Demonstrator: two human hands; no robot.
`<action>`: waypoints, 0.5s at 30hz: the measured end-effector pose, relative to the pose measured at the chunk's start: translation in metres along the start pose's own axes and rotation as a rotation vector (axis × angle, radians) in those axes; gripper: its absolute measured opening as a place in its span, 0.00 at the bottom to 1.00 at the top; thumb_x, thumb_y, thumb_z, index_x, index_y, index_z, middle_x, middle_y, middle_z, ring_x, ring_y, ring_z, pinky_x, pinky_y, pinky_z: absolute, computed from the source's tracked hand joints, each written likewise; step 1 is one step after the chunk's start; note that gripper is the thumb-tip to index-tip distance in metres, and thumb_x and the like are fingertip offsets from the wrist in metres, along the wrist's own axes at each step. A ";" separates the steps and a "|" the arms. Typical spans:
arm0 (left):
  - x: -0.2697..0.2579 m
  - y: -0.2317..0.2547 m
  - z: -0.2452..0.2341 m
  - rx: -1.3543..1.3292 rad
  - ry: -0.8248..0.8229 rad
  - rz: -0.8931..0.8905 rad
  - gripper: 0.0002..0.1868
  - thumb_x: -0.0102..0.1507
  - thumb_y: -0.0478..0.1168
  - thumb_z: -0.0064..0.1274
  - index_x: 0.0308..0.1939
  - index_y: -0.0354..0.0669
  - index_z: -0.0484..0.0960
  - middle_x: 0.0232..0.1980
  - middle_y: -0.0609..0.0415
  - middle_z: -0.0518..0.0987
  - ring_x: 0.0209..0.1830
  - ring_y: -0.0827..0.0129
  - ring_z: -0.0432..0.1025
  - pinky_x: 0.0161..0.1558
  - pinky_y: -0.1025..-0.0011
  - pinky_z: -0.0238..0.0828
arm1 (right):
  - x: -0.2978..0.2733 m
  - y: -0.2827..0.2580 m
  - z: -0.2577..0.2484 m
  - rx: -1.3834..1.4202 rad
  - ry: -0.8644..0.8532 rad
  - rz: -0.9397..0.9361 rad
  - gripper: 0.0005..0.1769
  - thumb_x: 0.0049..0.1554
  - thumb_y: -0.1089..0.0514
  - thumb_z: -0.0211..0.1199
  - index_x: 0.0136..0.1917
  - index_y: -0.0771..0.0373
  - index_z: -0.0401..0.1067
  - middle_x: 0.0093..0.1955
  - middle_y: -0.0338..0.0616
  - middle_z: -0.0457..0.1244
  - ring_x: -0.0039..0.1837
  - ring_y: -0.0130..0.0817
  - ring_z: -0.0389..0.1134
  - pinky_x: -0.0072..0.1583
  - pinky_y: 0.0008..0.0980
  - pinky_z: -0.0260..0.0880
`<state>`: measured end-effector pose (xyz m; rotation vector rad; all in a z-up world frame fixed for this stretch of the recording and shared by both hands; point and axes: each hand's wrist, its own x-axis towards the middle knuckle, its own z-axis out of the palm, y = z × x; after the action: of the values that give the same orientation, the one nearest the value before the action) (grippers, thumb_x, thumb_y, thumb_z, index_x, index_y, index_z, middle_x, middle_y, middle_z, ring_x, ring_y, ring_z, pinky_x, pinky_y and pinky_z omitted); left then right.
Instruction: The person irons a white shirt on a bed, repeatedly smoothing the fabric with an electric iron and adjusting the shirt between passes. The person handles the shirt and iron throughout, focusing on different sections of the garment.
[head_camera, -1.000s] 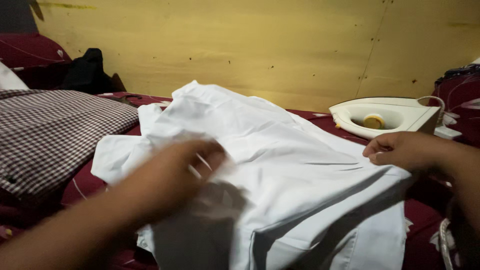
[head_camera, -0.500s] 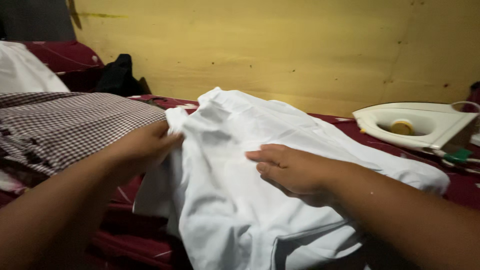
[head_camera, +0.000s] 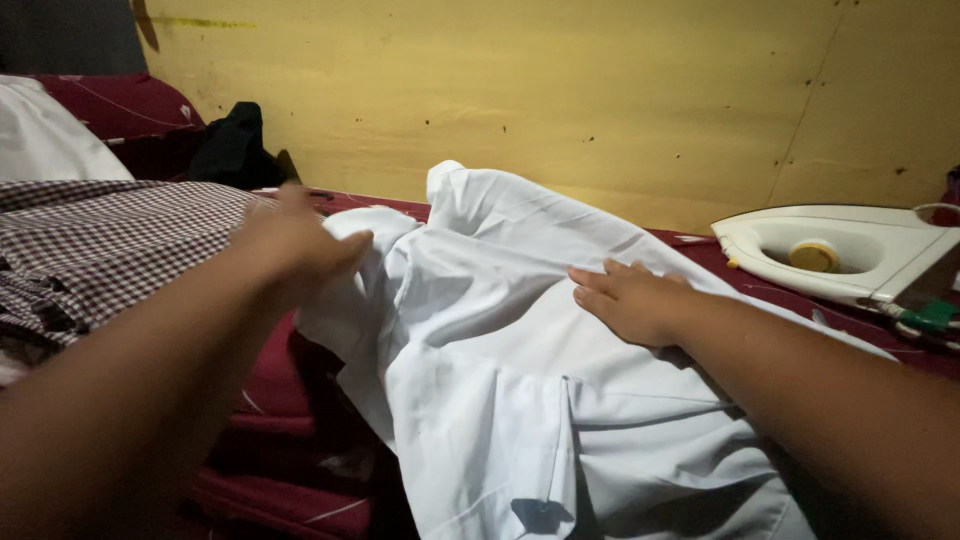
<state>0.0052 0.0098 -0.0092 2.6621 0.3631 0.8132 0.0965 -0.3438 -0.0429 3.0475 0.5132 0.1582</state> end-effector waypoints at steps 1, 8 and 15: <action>-0.011 -0.005 -0.001 -0.097 -0.204 -0.217 0.40 0.61 0.63 0.58 0.44 0.19 0.84 0.45 0.28 0.87 0.42 0.47 0.84 0.44 0.55 0.81 | -0.001 -0.002 -0.002 -0.041 0.039 0.009 0.34 0.64 0.32 0.38 0.82 0.30 0.49 0.86 0.45 0.39 0.85 0.47 0.39 0.78 0.55 0.43; -0.066 0.003 0.011 -0.669 -0.513 -0.165 0.28 0.62 0.54 0.52 0.54 0.33 0.83 0.52 0.41 0.86 0.49 0.56 0.81 0.52 0.63 0.76 | -0.010 -0.060 0.025 0.564 -0.005 -0.070 0.33 0.66 0.39 0.46 0.81 0.46 0.53 0.81 0.58 0.48 0.79 0.58 0.47 0.73 0.51 0.50; -0.083 0.005 -0.008 -1.625 -0.804 -0.561 0.33 0.63 0.56 0.45 0.63 0.35 0.76 0.53 0.41 0.85 0.53 0.57 0.79 0.57 0.56 0.75 | 0.004 -0.045 0.028 0.066 0.048 -0.266 0.36 0.65 0.40 0.40 0.83 0.47 0.41 0.86 0.44 0.37 0.84 0.46 0.36 0.76 0.46 0.43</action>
<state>-0.0660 -0.0205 -0.0420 1.0424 0.0899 -0.2236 0.0883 -0.3010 -0.0735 3.0048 0.9363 0.2071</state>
